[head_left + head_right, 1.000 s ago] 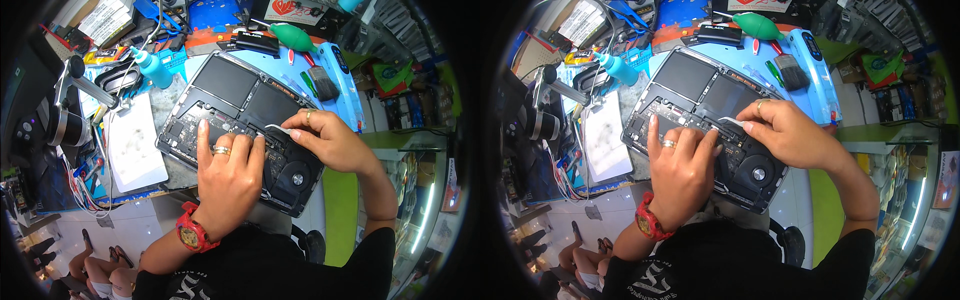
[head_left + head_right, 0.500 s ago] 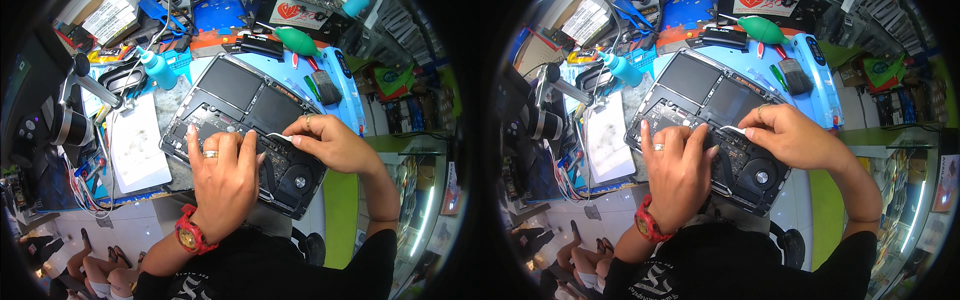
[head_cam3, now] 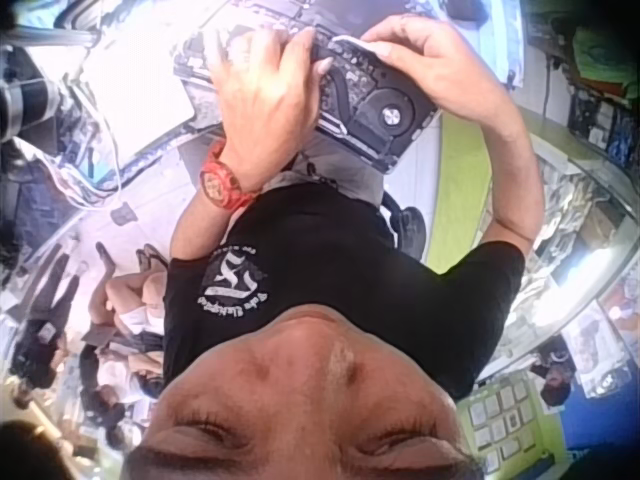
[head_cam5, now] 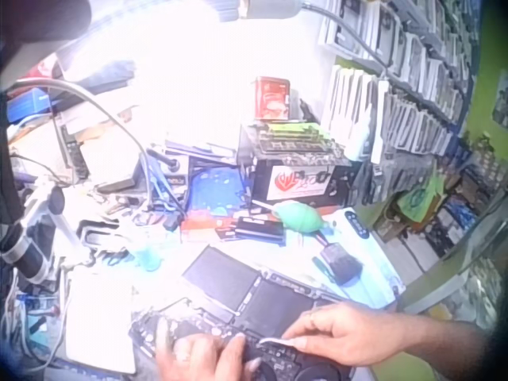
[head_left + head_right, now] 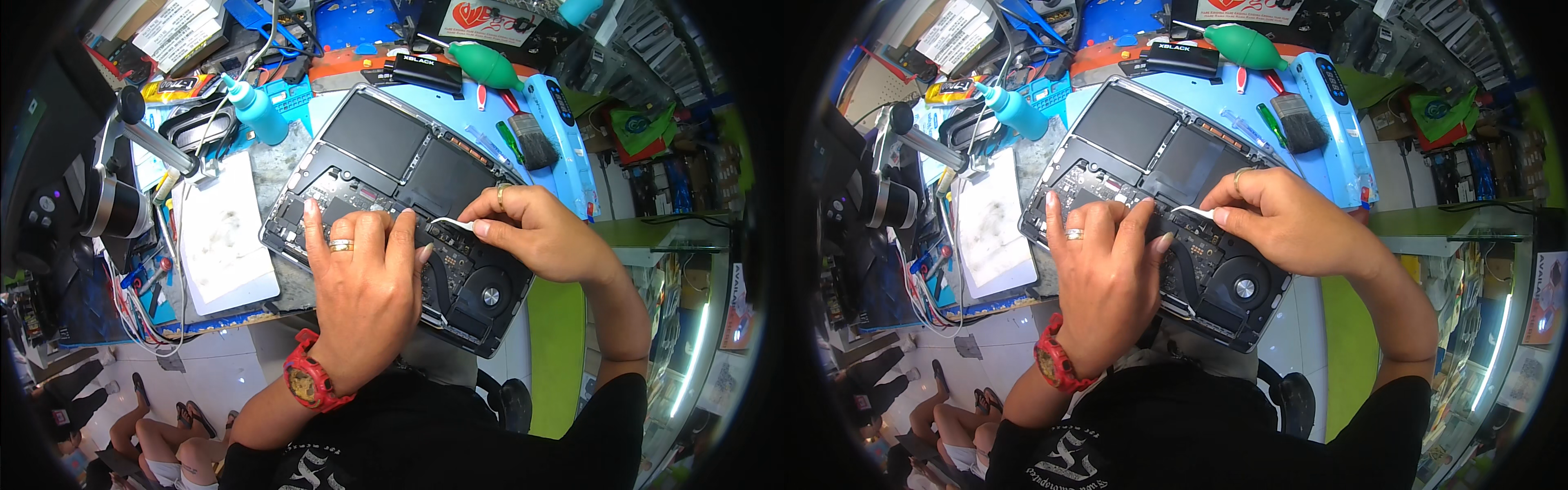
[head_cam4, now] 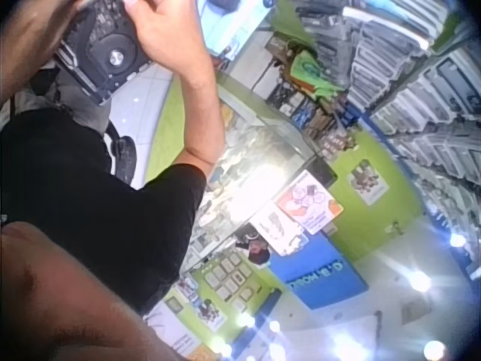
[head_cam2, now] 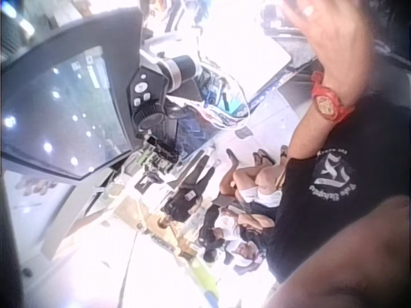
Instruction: The person uses a screwdriver to remove and replace screws inside a laptop casing, then handles a component by hand before closing the laptop lid.
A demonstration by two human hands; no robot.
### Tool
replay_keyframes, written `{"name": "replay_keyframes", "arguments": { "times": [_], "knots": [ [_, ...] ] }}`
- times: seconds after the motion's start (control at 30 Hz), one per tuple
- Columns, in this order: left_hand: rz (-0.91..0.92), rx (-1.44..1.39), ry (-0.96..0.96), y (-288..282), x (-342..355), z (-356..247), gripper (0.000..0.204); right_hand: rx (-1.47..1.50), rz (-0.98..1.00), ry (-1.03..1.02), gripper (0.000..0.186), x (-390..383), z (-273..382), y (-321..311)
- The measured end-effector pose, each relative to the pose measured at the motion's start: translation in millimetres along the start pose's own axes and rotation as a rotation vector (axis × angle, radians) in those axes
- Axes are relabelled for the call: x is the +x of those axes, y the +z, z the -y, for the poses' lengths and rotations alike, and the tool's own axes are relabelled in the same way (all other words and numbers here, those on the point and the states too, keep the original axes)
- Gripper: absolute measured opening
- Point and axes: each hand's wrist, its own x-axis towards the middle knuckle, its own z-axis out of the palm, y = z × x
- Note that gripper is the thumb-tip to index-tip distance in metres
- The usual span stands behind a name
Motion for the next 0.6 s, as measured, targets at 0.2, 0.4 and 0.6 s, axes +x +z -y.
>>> {"name": "replay_keyframes", "arguments": {
  "times": [0.2,0.4,0.6],
  "knots": [
    [0.005,-0.007,-0.026,-2,-4,4,0.041,0.076,-0.031,0.050,0.016,4,1,5],
    [-0.007,-0.023,0.005,-2,1,9,0.035,0.077,-0.046,0.078,0.013,10,-2,7],
    [0.006,-0.044,0.038,3,3,11,0.036,0.038,-0.043,0.077,0.015,13,-1,7]
  ]
}}
